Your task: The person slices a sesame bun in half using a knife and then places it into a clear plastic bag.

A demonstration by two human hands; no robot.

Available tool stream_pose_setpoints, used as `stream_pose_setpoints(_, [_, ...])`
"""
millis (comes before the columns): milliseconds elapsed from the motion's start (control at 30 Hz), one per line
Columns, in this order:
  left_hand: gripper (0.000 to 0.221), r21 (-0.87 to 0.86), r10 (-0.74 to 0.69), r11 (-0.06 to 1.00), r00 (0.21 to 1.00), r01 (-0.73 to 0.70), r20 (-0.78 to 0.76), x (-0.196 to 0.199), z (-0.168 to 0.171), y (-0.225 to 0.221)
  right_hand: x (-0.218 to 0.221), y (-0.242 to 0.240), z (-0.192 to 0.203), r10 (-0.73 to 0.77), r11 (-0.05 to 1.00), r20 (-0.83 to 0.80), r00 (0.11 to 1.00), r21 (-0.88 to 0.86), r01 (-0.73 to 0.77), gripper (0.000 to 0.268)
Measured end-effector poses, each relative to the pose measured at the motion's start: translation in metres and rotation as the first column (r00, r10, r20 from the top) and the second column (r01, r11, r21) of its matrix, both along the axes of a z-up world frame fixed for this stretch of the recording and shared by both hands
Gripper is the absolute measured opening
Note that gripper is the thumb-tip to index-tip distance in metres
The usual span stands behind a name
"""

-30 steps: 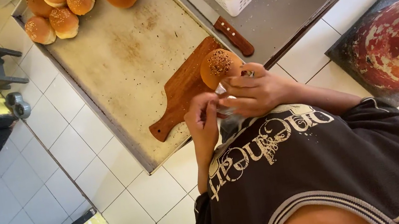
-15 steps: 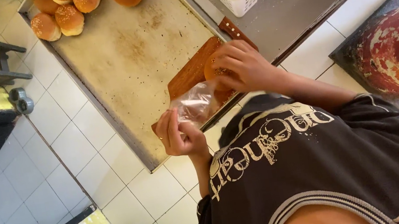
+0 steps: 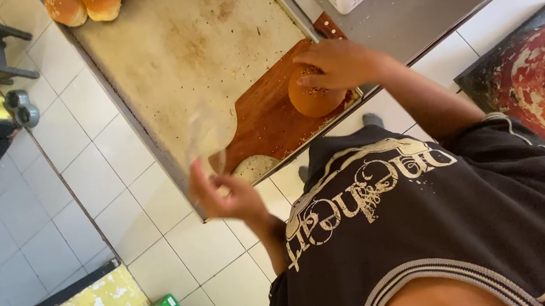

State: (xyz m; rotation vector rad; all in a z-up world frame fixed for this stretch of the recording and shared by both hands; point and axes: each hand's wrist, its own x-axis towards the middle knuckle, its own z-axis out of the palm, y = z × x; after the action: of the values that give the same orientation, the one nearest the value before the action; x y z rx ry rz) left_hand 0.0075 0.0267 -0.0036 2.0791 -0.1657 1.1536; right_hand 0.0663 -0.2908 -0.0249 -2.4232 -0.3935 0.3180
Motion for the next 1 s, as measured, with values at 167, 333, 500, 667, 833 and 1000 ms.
stream_pose_setpoints(167, [0.048, 0.201, -0.091, 0.974, 0.993, 0.104, -0.074, 0.004, -0.042, -0.018, 0.009, -0.012, -0.001, 0.084, 0.996, -0.105, 0.991, -0.028, -0.088, 0.075])
stream_pose_setpoints(333, [0.044, 0.171, -0.191, 0.961, 0.968, 0.219, -0.165, -0.002, -0.051, -0.031, -0.002, -0.015, 0.028, 0.081, 0.988, -0.563, 0.822, 0.155, 0.009, 0.089])
stream_pose_setpoints(500, [0.059, 0.177, -0.198, 0.953, 0.946, 0.247, -0.255, -0.004, -0.056, -0.043, -0.005, -0.023, 0.003, 0.263, 0.827, -0.378, 0.888, 0.562, -0.006, 0.1])
stream_pose_setpoints(667, [0.047, 0.269, -0.239, 0.911, 0.932, 0.312, -0.273, 0.001, -0.06, -0.058, -0.028, 0.014, 0.003, 0.456, 0.601, -0.293, 0.84, 0.798, -0.049, 0.112])
stream_pose_setpoints(833, [0.051, 0.213, -0.414, 0.855, 0.87, 0.473, -0.269, -0.006, -0.02, -0.067, -0.043, 0.038, -0.021, 0.475, 0.49, -0.427, 0.769, 0.855, 0.172, 0.115])
stream_pose_setpoints(1000, [0.064, 0.211, -0.374, 0.861, 0.858, 0.462, -0.351, -0.011, -0.027, -0.065, -0.045, 0.031, -0.04, 0.365, 0.047, -0.568, 0.737, 0.802, 0.595, 0.086])
